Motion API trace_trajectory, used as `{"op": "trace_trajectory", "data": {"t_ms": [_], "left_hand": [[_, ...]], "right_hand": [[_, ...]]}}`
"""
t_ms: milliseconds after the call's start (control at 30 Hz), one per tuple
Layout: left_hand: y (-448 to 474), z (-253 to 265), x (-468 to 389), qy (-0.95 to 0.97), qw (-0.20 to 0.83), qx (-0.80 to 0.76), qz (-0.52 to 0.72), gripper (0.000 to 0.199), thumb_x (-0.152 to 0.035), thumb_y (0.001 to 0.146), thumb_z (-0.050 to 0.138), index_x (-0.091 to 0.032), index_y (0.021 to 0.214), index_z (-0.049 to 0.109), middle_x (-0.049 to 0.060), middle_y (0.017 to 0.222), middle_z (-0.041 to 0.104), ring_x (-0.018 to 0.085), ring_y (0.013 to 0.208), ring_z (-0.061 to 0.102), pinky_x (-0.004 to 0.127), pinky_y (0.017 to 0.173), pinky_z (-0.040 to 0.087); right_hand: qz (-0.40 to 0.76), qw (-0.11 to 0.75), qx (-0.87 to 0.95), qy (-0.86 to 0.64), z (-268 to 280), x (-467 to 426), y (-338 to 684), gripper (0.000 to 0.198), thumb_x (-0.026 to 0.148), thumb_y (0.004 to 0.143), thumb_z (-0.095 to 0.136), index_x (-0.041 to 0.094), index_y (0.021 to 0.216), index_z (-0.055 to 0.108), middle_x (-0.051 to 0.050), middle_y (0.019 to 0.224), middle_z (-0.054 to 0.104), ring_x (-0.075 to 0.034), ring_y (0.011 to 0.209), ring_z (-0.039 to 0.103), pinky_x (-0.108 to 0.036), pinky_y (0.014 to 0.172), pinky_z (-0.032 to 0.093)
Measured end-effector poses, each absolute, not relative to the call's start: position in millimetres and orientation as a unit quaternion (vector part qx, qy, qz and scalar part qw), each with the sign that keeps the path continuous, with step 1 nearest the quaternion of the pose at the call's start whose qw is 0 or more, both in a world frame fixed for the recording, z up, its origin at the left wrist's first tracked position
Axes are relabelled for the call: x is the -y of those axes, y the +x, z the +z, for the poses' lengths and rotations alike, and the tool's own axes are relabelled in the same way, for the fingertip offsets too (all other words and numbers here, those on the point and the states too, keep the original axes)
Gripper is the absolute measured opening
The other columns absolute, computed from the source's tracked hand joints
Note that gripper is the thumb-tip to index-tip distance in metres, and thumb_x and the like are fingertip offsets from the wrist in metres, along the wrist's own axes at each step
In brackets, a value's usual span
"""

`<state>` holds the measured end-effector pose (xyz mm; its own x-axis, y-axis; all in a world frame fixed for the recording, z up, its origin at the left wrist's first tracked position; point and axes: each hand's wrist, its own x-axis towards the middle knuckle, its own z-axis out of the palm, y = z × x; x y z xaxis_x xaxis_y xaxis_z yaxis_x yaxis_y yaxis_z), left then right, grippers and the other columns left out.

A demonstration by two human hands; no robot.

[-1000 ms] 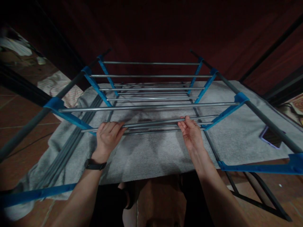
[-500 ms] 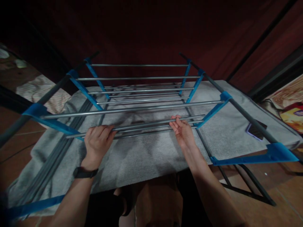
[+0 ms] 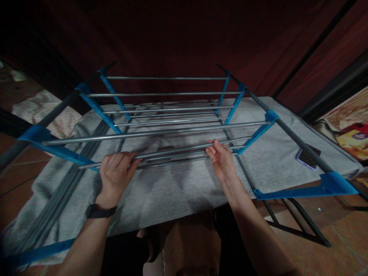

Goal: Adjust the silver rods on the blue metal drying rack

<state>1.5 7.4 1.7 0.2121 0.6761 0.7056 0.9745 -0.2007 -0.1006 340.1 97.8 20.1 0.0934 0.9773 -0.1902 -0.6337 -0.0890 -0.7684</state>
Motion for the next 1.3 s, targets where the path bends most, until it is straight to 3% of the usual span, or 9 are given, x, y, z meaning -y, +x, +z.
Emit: {"op": "trace_trajectory", "data": {"t_ms": [500,1300], "left_hand": [[4.8,4.3,-8.0,-0.728,0.287,0.551,-0.289,0.022,-0.033,0.094,0.065,-0.021,0.112,0.066,0.006,0.089,0.073,0.023,0.081,0.064,0.038,0.077,0.041],[6.6,1.5,-7.9,-0.723,0.271,0.560,-0.301,0.021,-0.031,0.094,0.064,-0.023,0.113,0.067,0.006,0.092,0.074,0.023,0.084,0.067,0.038,0.078,0.042]], "right_hand": [[0.631,0.635,0.224,-0.385,23.0,-98.8,342.1,0.018,0.025,0.078,0.085,0.020,0.077,0.068,0.002,0.079,0.075,-0.008,0.066,0.069,-0.017,0.063,0.059],[0.635,0.632,0.242,-0.373,29.2,-95.9,345.9,0.016,0.017,0.078,0.083,0.021,0.075,0.068,0.002,0.088,0.075,-0.007,0.067,0.067,-0.018,0.069,0.061]]}}
